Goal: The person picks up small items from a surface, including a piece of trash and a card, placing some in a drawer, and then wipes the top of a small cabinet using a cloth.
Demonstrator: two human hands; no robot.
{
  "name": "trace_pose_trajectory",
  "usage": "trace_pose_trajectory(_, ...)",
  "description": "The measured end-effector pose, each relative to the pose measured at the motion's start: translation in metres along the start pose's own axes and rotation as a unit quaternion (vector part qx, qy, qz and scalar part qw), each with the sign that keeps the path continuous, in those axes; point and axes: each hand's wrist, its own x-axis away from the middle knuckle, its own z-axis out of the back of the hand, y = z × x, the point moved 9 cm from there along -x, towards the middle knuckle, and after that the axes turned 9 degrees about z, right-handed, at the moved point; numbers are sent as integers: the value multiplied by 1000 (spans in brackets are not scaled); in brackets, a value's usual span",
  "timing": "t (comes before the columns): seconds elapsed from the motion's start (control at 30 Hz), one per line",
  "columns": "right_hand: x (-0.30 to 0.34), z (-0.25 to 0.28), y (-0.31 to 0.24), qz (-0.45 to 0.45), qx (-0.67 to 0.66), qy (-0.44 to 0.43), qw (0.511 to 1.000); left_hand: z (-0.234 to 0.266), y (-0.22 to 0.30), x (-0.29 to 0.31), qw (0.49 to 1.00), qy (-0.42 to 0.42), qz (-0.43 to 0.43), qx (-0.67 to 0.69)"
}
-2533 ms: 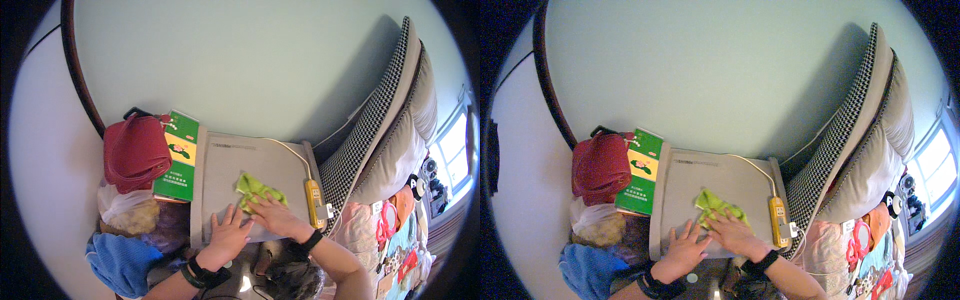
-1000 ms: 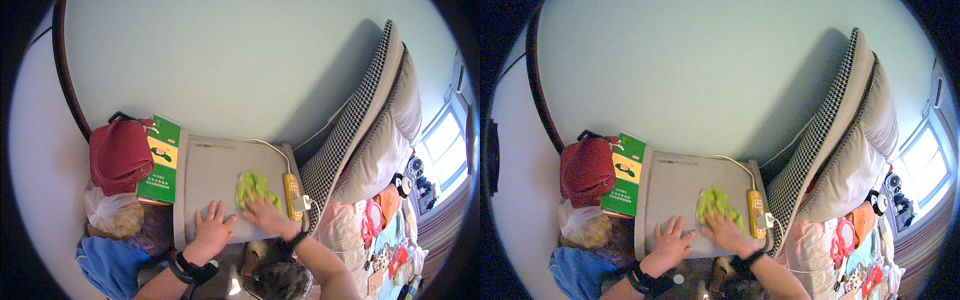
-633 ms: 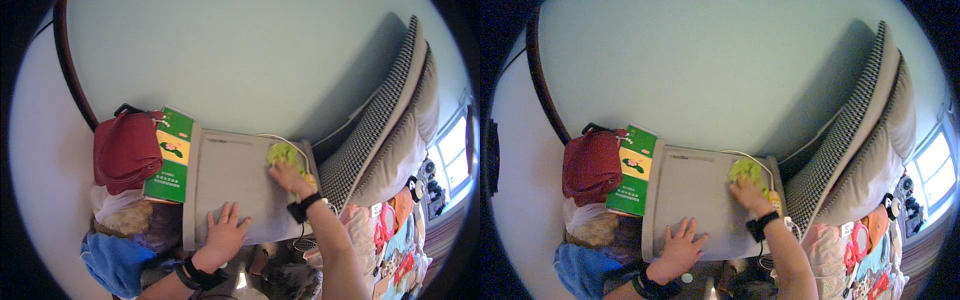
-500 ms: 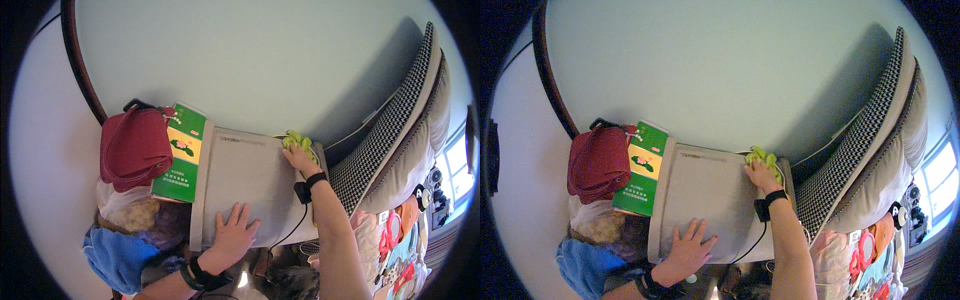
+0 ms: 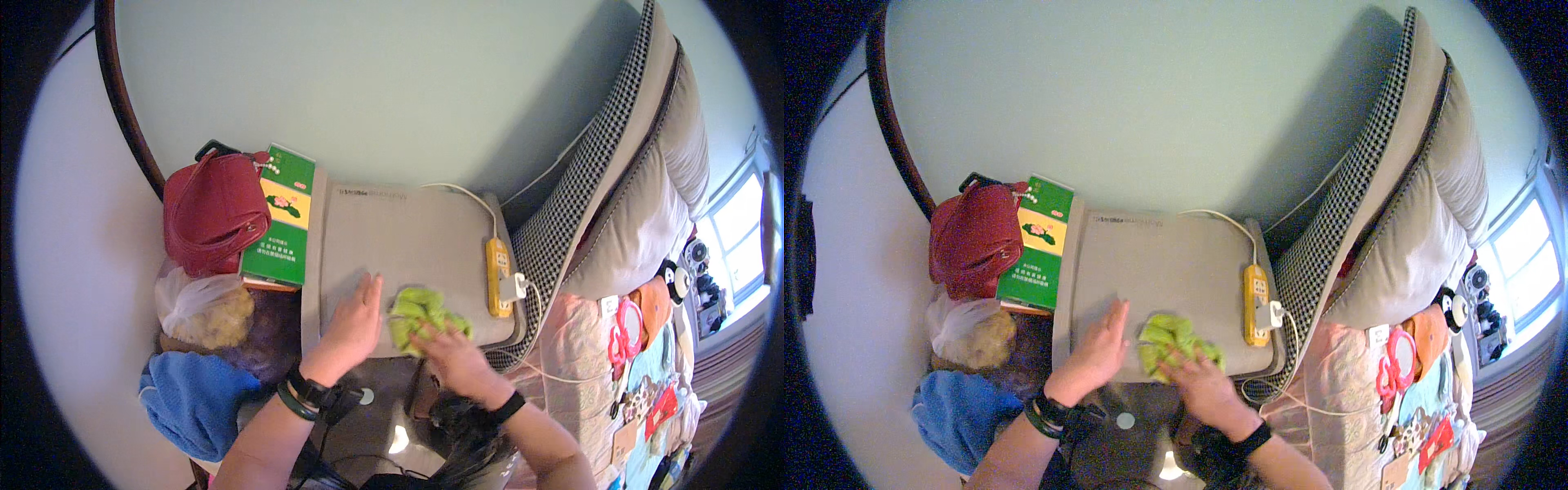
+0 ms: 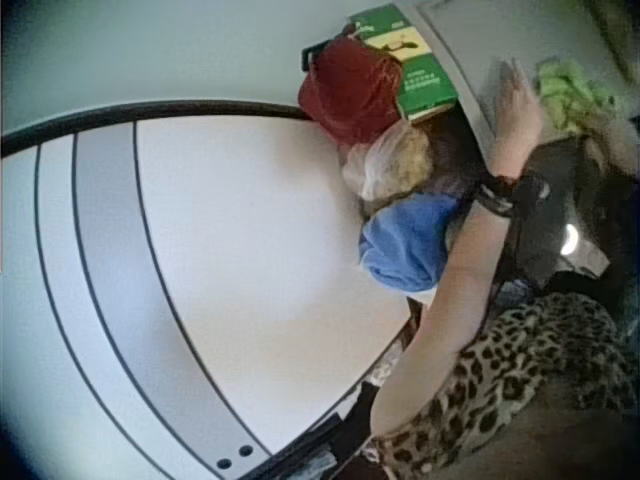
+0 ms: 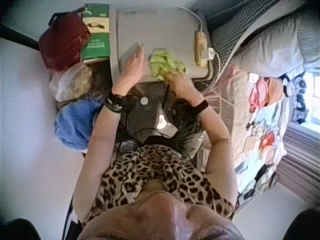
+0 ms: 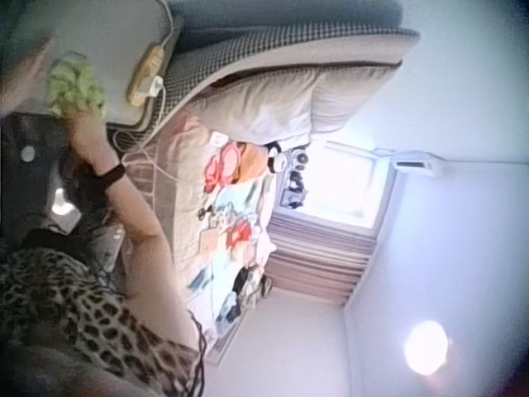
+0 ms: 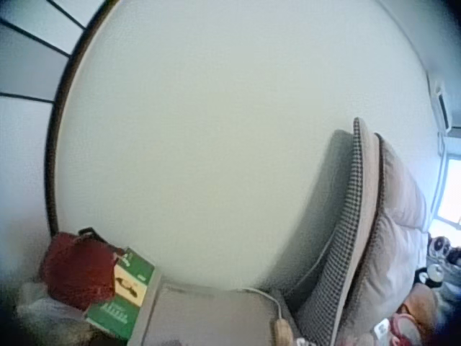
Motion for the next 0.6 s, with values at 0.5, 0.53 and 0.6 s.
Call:
trace_pose_trajectory(0.5,-90,-1,-84,-80,22,110,990,11,-70,-28,970,36,29,239)
trace_pose_trajectory(0.53,-77,-6,-68,-91,24,68,993,11,-71,-27,968,34,44,246)
trace_pose_trajectory(0.6,-36,-9,-18,-161,52,6,986,8,-72,-27,964,36,58,256)
